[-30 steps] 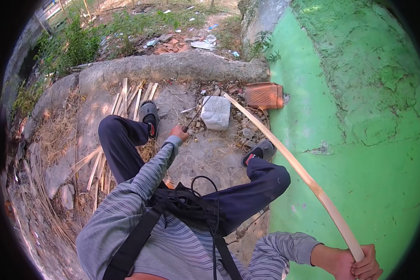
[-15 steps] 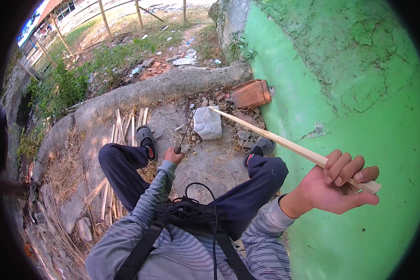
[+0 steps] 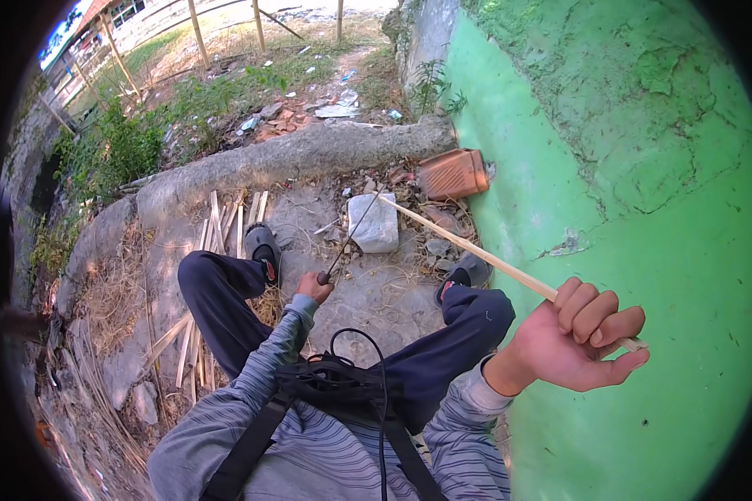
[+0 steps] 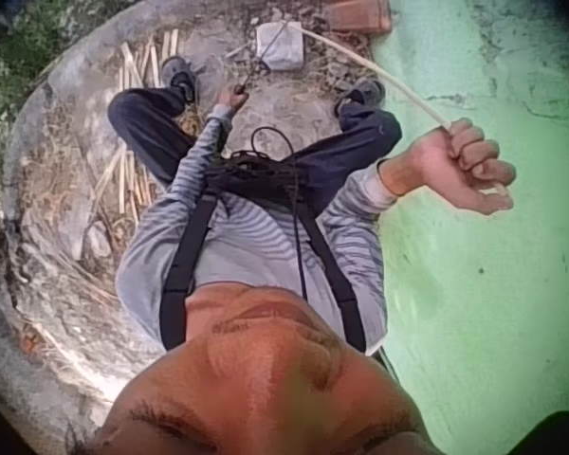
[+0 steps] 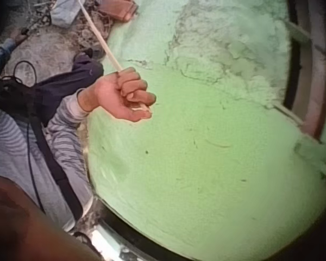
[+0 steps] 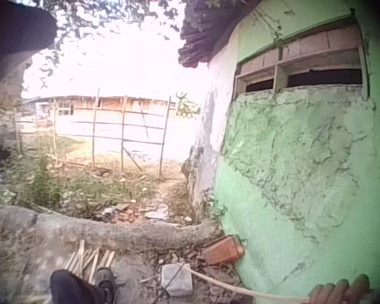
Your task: The person shaves bamboo strips using a knife, bends and splits the strip by hand, and trims it down with the blade.
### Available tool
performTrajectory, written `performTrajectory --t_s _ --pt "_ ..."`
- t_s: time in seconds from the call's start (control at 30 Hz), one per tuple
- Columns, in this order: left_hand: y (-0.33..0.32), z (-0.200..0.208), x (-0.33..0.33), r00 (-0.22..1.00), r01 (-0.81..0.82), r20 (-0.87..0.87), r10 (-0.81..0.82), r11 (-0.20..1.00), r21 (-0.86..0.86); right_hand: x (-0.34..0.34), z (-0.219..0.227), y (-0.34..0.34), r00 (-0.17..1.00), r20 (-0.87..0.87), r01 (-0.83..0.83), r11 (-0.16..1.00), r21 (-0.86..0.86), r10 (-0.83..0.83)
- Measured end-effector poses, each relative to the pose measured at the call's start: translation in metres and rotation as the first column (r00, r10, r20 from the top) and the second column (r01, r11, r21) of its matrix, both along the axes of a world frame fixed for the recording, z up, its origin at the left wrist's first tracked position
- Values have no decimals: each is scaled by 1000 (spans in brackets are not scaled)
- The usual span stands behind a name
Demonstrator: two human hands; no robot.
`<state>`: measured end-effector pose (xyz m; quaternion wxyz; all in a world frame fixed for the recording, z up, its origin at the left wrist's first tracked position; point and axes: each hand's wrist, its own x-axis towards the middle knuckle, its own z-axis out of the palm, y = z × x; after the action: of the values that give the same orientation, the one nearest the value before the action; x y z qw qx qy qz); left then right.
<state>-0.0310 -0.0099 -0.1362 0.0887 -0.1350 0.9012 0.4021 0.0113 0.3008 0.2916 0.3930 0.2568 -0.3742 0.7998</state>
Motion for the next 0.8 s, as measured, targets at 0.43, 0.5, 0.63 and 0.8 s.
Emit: performTrajectory --t_s 0.43,0.5,0.63,0.8 --pt "-50 -9 15 954 -275 -124 271 961 -11 -46 15 -77 886 182 433 901 9 -428" --pt "-55 -13 15 940 -318 -137 314 948 -11 -59 8 -88 890 214 400 915 57 -403" --pt "-60 -14 16 915 -386 -116 387 922 32 -78 -4 -96 913 170 339 922 185 -370" --pt "-57 -7 13 902 -414 -119 414 910 27 -105 -11 -98 961 168 214 975 64 -222"
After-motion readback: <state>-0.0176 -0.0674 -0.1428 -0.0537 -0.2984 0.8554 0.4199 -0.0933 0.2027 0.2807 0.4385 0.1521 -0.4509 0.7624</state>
